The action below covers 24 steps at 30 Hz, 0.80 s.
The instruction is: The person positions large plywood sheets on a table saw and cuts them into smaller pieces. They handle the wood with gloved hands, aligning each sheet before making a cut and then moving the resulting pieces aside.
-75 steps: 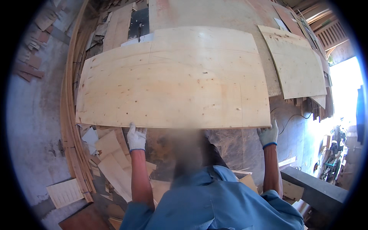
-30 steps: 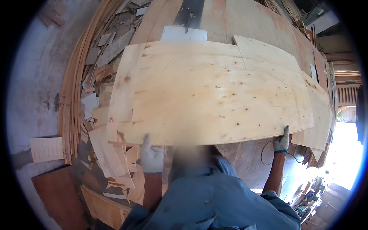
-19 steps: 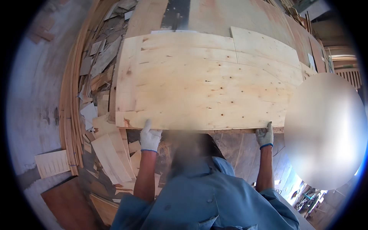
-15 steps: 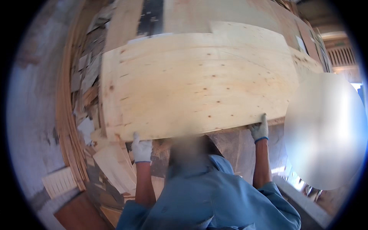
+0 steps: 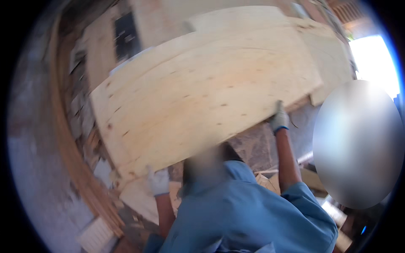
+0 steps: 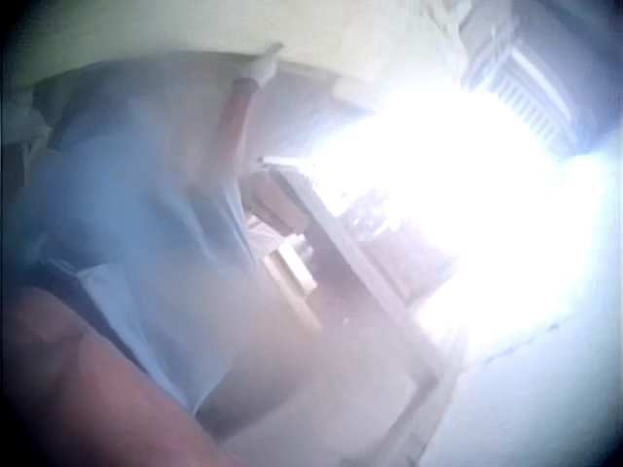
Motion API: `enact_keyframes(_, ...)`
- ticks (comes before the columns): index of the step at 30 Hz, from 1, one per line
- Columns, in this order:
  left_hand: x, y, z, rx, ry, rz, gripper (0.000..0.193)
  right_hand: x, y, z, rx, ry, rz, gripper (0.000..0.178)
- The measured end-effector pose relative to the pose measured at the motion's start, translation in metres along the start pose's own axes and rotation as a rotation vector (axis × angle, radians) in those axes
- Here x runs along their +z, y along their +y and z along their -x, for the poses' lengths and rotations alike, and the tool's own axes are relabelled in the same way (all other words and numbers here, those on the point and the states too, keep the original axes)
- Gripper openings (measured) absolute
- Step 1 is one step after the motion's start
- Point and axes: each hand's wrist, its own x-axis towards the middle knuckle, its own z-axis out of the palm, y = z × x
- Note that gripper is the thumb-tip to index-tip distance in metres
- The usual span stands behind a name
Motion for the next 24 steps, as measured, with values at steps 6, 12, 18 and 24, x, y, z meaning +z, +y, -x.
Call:
enact_keyframes(6,0.069,0.026,-0.034,0.103,0.229,-0.002,0.034,0.075,-0.017,-0.006,0.07,0.045,-0.012,0.051)
enact_keyframes(12,0.073,0.026,-0.037,0.171,0.224,-0.035,0.034,0.08,-0.019,0.001,0.095,0.016,0.043,0.053)
enact_keyframes(18,0.078,0.025,-0.049,0.238,0.281,-0.068,0.038,0.012,0.006,-0.038,-0.166,-0.053,0.596,0.05)
enact_keyframes(24,0.072,0.028,-0.045,0.231,0.267,-0.05,0.04,0.091,-0.022,0.014,0.136,0.11,0.093,0.05)
